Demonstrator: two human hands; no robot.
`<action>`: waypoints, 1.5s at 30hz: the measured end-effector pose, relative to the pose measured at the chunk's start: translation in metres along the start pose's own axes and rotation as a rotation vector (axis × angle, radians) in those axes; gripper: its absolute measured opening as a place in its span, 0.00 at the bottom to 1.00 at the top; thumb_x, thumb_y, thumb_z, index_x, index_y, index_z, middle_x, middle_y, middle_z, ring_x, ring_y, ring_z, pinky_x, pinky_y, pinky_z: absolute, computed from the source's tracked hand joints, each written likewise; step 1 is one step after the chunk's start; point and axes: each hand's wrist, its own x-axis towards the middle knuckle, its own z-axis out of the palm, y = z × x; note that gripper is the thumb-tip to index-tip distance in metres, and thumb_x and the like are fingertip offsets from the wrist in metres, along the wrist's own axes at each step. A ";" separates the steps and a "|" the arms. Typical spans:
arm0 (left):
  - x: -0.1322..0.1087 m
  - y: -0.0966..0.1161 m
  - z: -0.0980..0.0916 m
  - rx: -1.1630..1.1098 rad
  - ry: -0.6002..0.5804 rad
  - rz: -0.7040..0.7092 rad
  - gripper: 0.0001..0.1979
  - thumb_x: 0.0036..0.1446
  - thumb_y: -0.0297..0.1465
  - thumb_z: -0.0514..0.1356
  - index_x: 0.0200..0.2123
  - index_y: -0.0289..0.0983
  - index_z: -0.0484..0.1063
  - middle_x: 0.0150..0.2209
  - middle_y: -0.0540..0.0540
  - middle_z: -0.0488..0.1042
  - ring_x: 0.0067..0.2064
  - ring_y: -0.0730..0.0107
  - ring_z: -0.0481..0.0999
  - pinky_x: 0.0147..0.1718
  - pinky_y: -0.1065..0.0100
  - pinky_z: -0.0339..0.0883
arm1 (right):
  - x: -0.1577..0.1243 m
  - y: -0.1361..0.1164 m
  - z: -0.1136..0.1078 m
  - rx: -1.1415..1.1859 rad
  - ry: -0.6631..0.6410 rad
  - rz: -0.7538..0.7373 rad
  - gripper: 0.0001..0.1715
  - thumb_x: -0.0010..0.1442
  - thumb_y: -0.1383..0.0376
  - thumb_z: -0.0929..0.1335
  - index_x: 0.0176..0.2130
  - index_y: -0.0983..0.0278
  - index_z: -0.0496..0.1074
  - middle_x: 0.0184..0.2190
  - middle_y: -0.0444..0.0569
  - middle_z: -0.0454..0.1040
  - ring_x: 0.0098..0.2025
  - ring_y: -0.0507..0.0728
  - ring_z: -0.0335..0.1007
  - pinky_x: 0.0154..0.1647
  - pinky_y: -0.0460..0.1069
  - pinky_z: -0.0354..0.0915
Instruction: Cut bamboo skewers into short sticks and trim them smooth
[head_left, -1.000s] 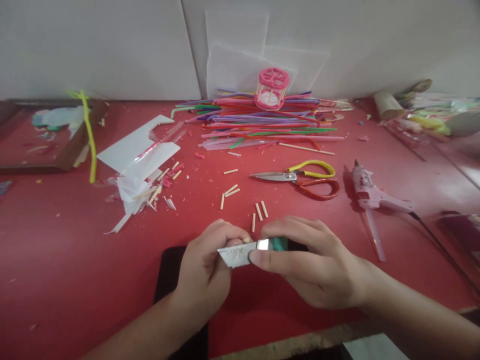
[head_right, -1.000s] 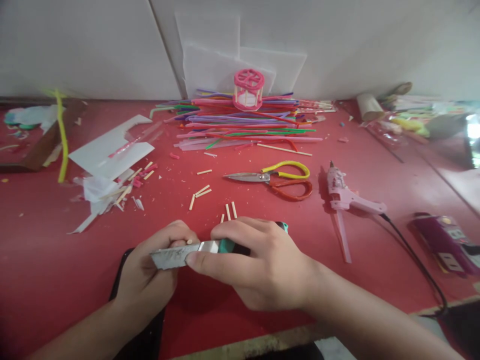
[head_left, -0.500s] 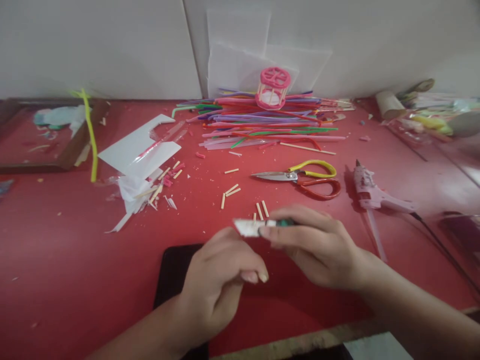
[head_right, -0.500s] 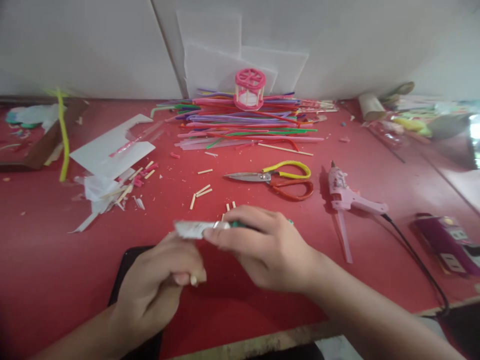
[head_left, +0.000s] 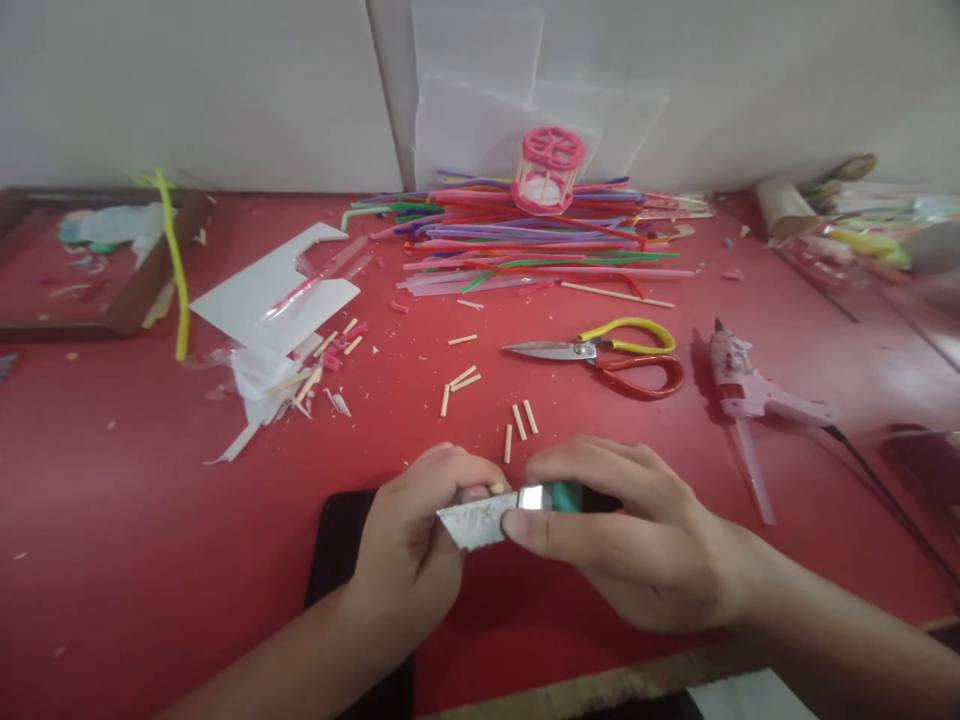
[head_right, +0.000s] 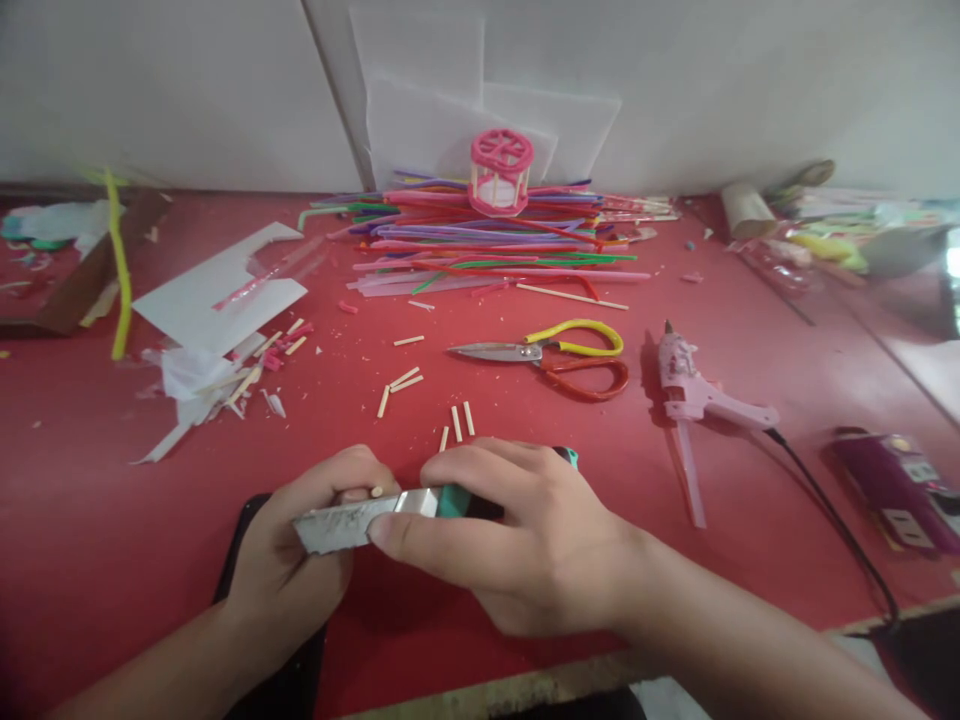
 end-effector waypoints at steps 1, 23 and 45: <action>0.000 0.000 0.000 0.002 0.002 0.006 0.10 0.59 0.21 0.52 0.29 0.39 0.68 0.25 0.52 0.71 0.25 0.74 0.68 0.25 0.71 0.61 | 0.000 0.000 0.000 -0.005 -0.001 0.002 0.18 0.62 0.75 0.62 0.46 0.60 0.74 0.38 0.49 0.75 0.34 0.52 0.72 0.31 0.48 0.70; 0.000 0.002 -0.002 0.073 0.039 0.032 0.09 0.58 0.21 0.55 0.31 0.40 0.70 0.25 0.53 0.72 0.26 0.72 0.68 0.27 0.69 0.63 | 0.002 -0.001 -0.002 0.036 -0.008 0.016 0.19 0.62 0.76 0.61 0.47 0.60 0.74 0.37 0.48 0.75 0.35 0.52 0.72 0.34 0.47 0.71; 0.000 -0.001 0.001 0.040 0.037 0.035 0.12 0.57 0.17 0.53 0.32 0.40 0.69 0.26 0.55 0.71 0.27 0.75 0.67 0.29 0.71 0.62 | 0.000 0.000 0.000 0.043 -0.023 0.021 0.19 0.62 0.76 0.62 0.48 0.60 0.73 0.37 0.49 0.74 0.37 0.53 0.72 0.33 0.48 0.70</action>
